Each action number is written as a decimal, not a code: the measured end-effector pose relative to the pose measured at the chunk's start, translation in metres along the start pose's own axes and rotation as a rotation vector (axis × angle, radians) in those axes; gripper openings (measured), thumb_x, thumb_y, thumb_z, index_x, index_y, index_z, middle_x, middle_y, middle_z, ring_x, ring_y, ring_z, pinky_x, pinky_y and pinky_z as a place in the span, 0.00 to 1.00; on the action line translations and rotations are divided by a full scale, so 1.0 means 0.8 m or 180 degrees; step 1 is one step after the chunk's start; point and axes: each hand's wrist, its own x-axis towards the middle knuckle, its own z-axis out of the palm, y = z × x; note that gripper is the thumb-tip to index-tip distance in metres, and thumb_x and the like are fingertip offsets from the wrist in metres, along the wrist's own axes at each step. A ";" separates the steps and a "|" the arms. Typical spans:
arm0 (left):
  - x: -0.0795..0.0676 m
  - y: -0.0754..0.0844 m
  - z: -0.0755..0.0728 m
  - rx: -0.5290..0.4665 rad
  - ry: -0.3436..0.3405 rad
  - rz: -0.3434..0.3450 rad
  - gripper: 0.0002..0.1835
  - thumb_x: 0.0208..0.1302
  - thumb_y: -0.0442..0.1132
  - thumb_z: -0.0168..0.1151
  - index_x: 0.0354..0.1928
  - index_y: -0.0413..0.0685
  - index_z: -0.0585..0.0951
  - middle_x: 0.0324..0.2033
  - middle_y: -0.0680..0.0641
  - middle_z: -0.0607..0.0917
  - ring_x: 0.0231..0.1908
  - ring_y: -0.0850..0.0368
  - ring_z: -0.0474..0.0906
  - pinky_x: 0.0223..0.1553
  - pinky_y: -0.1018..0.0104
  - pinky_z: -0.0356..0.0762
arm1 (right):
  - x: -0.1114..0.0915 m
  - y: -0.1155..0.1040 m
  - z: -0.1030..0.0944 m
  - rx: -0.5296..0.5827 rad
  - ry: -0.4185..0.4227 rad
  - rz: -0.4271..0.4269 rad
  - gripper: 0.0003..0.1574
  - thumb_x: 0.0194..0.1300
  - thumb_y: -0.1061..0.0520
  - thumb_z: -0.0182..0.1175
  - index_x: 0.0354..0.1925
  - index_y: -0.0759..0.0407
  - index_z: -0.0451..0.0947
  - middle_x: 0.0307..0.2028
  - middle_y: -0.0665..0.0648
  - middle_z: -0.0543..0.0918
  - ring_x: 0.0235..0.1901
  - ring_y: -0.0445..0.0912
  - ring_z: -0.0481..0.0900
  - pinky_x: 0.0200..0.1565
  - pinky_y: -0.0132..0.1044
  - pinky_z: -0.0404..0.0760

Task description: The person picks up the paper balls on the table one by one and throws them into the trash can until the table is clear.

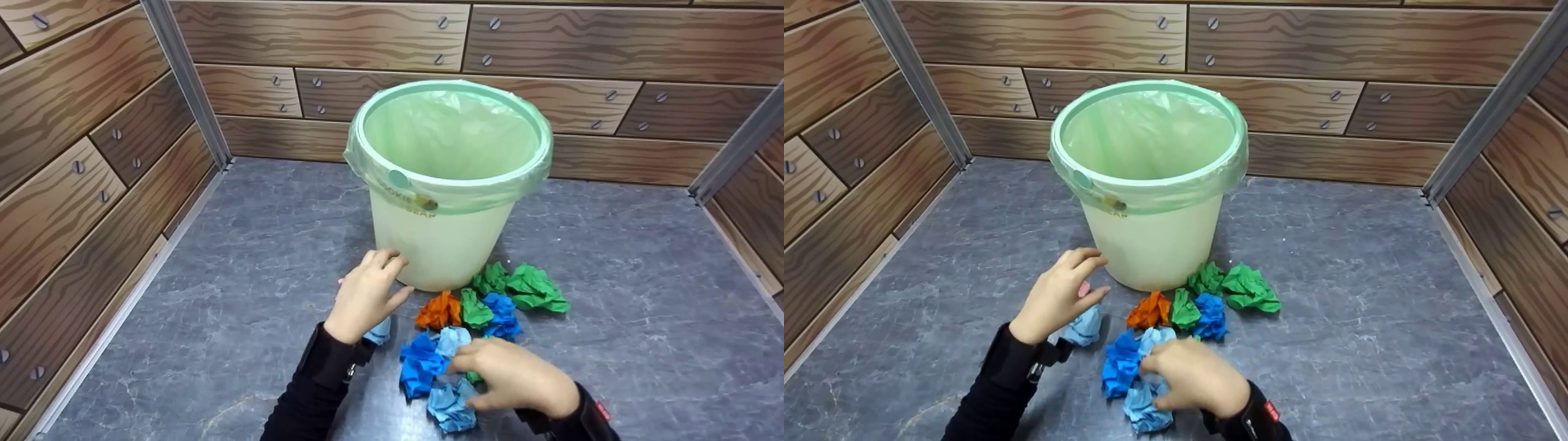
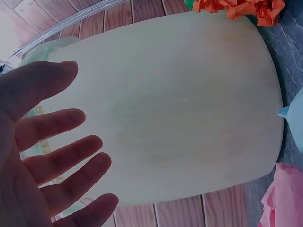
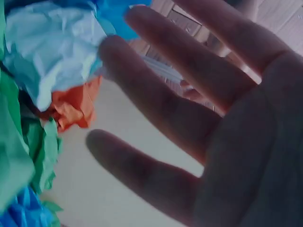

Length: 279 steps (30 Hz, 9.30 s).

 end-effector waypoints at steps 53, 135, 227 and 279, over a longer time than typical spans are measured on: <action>-0.001 0.003 0.002 0.0017 -0.0093 0.0008 0.18 0.52 0.46 0.63 0.43 0.47 0.76 0.43 0.45 0.75 0.42 0.52 0.71 0.37 0.68 0.72 | -0.005 0.003 0.000 -0.0431 0.0649 0.0313 0.26 0.46 0.63 0.61 0.48 0.55 0.73 0.40 0.50 0.74 0.36 0.42 0.73 0.36 0.35 0.73; -0.002 0.000 0.003 0.0069 -0.0421 -0.0019 0.19 0.51 0.49 0.64 0.42 0.48 0.77 0.39 0.47 0.76 0.37 0.53 0.71 0.33 0.66 0.72 | 0.039 0.021 -0.218 -0.0694 0.4139 0.0717 0.29 0.48 0.64 0.63 0.51 0.68 0.69 0.52 0.67 0.67 0.46 0.56 0.69 0.48 0.45 0.70; -0.012 0.034 0.046 0.0033 -0.2130 0.0301 0.23 0.30 0.53 0.73 0.33 0.55 0.80 0.33 0.56 0.80 0.33 0.55 0.74 0.32 0.65 0.72 | 0.009 0.057 -0.023 -0.0452 0.3134 0.1046 0.27 0.49 0.64 0.63 0.50 0.66 0.71 0.49 0.67 0.69 0.44 0.54 0.70 0.43 0.46 0.72; 0.045 0.028 -0.080 -0.0111 0.0384 0.0672 0.15 0.44 0.32 0.68 0.37 0.44 0.79 0.39 0.50 0.79 0.43 0.57 0.71 0.37 0.71 0.74 | 0.015 0.053 -0.017 -0.0466 0.3064 0.0944 0.24 0.49 0.63 0.64 0.46 0.68 0.73 0.48 0.66 0.70 0.47 0.56 0.69 0.45 0.47 0.71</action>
